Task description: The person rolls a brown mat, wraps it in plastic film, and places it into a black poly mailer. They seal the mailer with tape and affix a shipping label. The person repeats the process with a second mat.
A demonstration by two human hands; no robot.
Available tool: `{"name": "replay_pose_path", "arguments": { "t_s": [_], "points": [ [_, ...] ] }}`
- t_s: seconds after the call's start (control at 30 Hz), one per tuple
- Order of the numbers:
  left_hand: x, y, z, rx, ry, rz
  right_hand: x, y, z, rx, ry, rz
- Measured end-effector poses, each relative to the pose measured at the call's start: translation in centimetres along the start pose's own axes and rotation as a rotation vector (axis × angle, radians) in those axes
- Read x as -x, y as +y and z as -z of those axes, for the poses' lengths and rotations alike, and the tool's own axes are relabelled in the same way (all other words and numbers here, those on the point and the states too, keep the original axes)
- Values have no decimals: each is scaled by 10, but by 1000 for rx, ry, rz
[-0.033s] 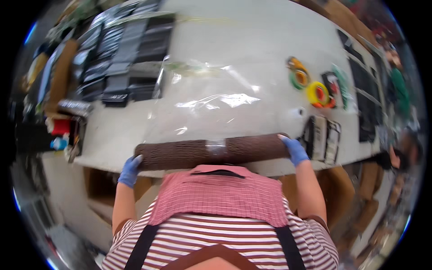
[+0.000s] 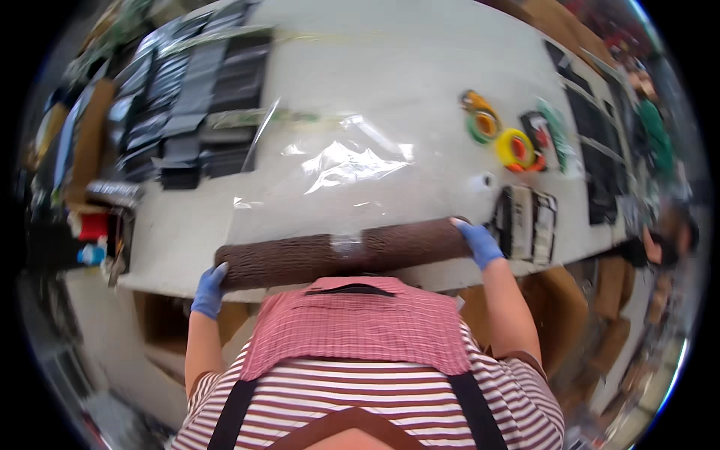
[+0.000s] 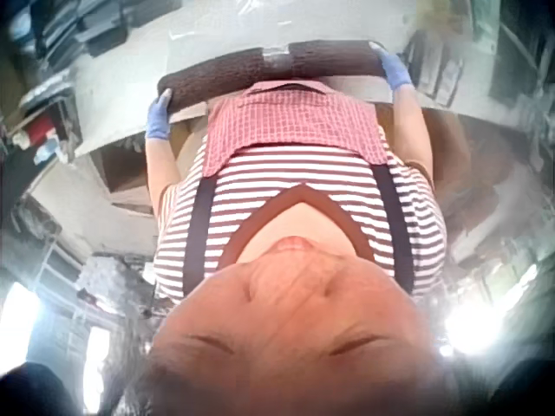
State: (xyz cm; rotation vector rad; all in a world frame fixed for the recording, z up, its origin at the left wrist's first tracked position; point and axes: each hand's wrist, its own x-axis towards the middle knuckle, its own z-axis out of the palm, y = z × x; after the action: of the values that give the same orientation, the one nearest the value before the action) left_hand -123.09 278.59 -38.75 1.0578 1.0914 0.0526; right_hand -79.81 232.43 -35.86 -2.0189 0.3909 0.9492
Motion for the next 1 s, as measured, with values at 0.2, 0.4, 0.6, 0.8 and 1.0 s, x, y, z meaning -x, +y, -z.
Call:
{"name": "replay_pose_path", "arguments": {
  "t_s": [0.2,0.4,0.6,0.8,1.0],
  "points": [
    [-33,30,-14,-263,246,244,-14,-16,8,337,155,35],
    [-42,53,-27,-436,336,332,50,-34,-46,822,377,1061],
    [-49,74,-27,-734,329,179,60,-32,-116,1076,4,1188],
    [-10,109,-144,-1197,85,-1108,24,-88,-119,1158,-242,1028],
    [-23,18,-230,-1720,137,-1357,3,-93,-127,1155,-276,1063]
  ]
}}
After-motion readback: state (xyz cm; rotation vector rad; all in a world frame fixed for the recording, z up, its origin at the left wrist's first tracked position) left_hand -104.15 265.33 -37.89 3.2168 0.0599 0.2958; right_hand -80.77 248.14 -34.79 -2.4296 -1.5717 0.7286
